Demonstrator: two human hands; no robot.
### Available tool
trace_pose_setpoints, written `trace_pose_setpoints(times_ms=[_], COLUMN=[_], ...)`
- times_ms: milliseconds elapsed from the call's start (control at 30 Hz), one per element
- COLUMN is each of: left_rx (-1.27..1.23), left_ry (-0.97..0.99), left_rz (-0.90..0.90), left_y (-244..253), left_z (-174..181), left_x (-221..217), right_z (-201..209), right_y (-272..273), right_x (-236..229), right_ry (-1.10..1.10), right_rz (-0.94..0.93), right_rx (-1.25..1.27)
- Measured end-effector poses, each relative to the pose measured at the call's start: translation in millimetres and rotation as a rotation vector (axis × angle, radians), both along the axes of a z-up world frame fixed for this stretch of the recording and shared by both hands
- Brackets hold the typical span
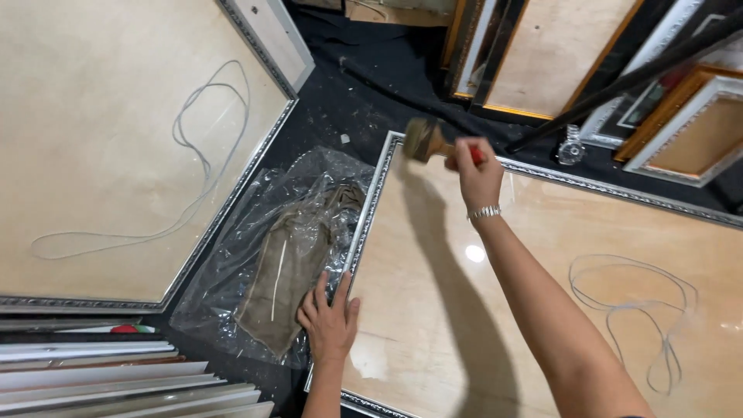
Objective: Brushing the back of a picture frame to remove dust and debris.
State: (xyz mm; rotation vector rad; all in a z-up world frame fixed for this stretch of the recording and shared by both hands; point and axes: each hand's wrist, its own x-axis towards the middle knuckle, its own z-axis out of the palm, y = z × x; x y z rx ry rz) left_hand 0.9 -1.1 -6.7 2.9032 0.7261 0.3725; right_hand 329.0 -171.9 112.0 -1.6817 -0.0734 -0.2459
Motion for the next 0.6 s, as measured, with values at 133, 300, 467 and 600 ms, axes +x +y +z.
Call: trace_pose_setpoints(times_ms=[133, 300, 467, 600], left_rx=[-0.018, -0.033, -0.115, -0.046], left_ry=[0.042, 0.005, 0.029, -0.018], left_rz=[0.014, 0.014, 0.016, 0.020], left_y=[1.7, 2.4, 1.1, 1.0], left_z=[-5.2, -10.5, -6.6, -8.7], left_x=[-2.6, -2.2, -4.4, -1.6], right_z=[-54.3, -133.8, -156.9, -192.6], right_y=[-132.1, -485.1, -560.2, -341.1], right_x=[-38.1, -11.1, 14.2, 23.6], right_ry=[0.385, 0.037, -0.322, -0.064], right_rz=[0.009, -0.629, -0.889, -0.366], right_rx=[0.108, -0.584, -1.340, -1.443])
